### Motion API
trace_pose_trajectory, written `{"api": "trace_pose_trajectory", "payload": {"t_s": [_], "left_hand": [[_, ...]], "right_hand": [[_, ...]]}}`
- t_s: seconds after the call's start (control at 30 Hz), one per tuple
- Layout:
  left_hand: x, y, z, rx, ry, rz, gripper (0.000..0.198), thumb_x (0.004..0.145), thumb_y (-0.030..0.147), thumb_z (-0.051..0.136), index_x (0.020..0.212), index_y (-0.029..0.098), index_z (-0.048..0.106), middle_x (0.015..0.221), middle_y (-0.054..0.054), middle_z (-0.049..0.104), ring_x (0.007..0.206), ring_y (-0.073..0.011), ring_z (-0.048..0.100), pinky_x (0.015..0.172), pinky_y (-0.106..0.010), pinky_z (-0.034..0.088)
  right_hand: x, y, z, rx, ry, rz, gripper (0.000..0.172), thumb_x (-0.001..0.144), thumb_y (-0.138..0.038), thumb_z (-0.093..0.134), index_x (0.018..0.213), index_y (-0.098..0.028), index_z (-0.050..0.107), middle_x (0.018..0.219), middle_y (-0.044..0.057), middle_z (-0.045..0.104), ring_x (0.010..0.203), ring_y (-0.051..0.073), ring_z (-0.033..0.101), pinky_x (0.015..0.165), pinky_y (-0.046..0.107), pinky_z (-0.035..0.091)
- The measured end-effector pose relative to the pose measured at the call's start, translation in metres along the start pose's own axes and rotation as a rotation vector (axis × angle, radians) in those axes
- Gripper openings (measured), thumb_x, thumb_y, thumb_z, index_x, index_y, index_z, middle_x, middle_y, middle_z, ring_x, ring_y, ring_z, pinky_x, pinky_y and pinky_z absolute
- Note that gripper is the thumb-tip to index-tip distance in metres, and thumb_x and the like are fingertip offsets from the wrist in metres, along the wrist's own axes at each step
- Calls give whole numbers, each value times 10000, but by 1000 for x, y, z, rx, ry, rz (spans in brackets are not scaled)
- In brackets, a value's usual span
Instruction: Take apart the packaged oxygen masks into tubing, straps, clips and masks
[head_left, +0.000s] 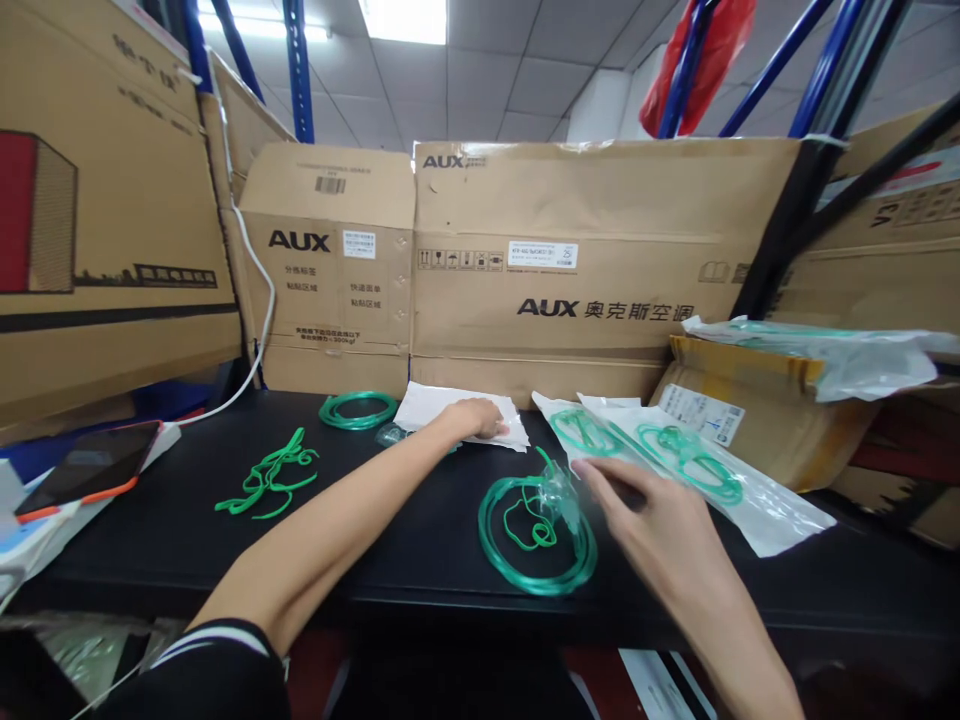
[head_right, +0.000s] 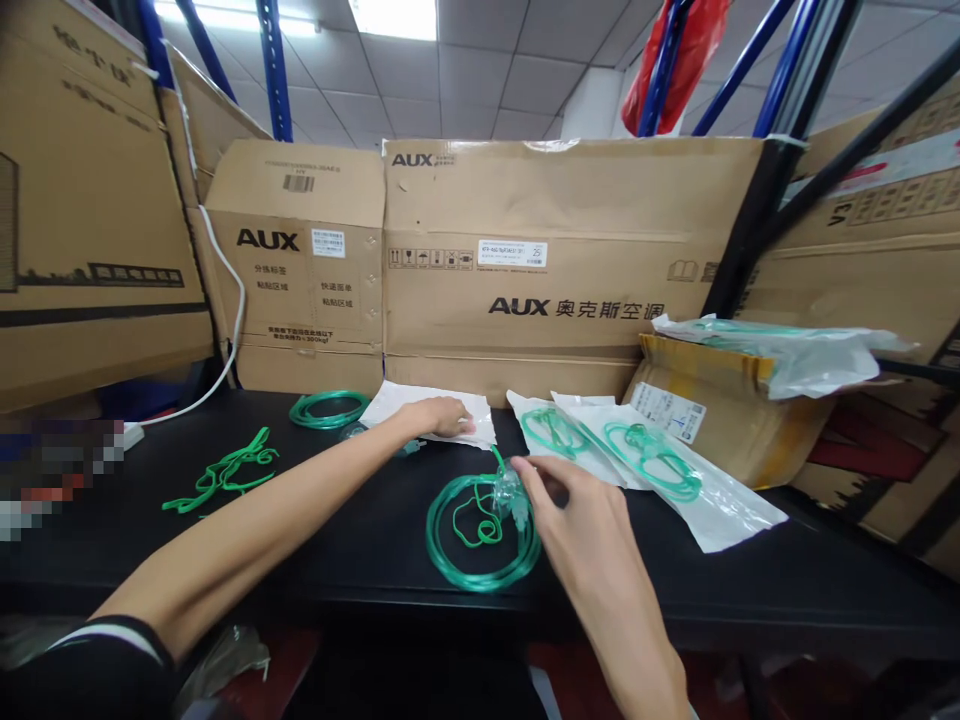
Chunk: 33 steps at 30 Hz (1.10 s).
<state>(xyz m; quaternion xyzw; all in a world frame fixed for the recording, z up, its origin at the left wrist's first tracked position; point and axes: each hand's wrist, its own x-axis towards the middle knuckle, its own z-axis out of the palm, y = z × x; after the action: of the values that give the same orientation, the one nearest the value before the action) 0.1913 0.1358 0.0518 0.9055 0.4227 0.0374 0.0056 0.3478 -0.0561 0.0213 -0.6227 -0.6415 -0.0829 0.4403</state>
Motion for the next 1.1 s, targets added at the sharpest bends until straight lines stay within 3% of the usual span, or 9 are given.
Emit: {"api": "trace_pose_trajectory", "payload": {"t_s": [0.1, 0.2, 0.27, 0.37, 0.53, 0.7, 0.83, 0.97, 1.1], "left_hand": [[-37, 21, -8, -17, 164, 25, 285, 1024, 356, 614, 1236, 170, 649, 1277, -102, 659, 1126, -256, 658, 971, -480, 549], [-94, 50, -4, -46, 305, 78, 371, 1104, 436, 388, 1133, 193, 667, 1169, -87, 696, 1173, -244, 629, 1027, -423, 494], [-130, 71, 11, -63, 321, 109, 423, 1064, 552, 424, 998, 227, 688, 1083, -65, 722, 1089, -250, 657, 970, -402, 515], [-160, 94, 45, -134, 364, 148, 457, 941, 678, 574, 1018, 244, 695, 1134, -76, 732, 1140, -303, 639, 1037, -477, 476], [-165, 97, 74, -90, 320, 218, 246, 1000, 477, 615, 1052, 243, 672, 1110, -59, 729, 1086, -288, 652, 980, -463, 476], [-195, 50, 54, -106, 229, 271, 137, 1048, 366, 565, 1007, 272, 656, 1064, 0, 727, 1037, -228, 645, 910, -386, 456], [-224, 18, 47, -223, 245, 151, 102, 993, 409, 653, 1069, 347, 678, 1164, 41, 705, 1119, -200, 627, 1033, -360, 426], [-221, 28, 60, -293, 298, 64, 451, 808, 628, 771, 1173, 386, 664, 1226, 10, 700, 1161, -283, 622, 1063, -435, 457], [-192, 47, 86, -257, 270, 32, 395, 740, 645, 789, 992, 355, 702, 1073, -45, 745, 1034, -358, 677, 931, -491, 545]], "right_hand": [[-17, 16, 5, 7, 6, 22, 359, 915, -498, 557, 834, -259, 811, 880, 75, 845, 841, 339, 804, 691, 405, 612], [-20, 24, 1, 9, 38, 39, 375, 915, -514, 546, 850, -254, 808, 903, 93, 843, 866, 350, 799, 707, 419, 617], [-16, 24, -4, 21, 49, 19, 369, 919, -510, 546, 874, -252, 806, 936, 93, 841, 897, 346, 794, 718, 416, 618], [-5, 18, -11, 55, 35, -58, 333, 920, -493, 563, 874, -262, 798, 943, 73, 838, 873, 321, 788, 732, 412, 616], [18, 11, -21, 68, -146, -128, 301, 934, -485, 594, 922, -278, 812, 996, 43, 835, 885, 290, 770, 789, 407, 602], [32, 0, -33, -14, -366, -190, 296, 961, -503, 609, 1043, -306, 815, 1077, 35, 821, 987, 301, 750, 815, 401, 589], [14, -20, -35, 78, -514, -388, 263, 1020, -432, 572, 1030, -295, 796, 1040, 18, 804, 964, 236, 742, 895, 362, 579], [-19, -23, -26, 106, -536, -576, 239, 1036, -350, 575, 1210, -325, 737, 1301, 29, 717, 1155, 209, 706, 1003, 318, 576], [-33, -11, -12, -66, -425, -645, 299, 990, -273, 621, 1272, -315, 712, 1435, 56, 658, 1306, 290, 636, 1054, 417, 584]]}}
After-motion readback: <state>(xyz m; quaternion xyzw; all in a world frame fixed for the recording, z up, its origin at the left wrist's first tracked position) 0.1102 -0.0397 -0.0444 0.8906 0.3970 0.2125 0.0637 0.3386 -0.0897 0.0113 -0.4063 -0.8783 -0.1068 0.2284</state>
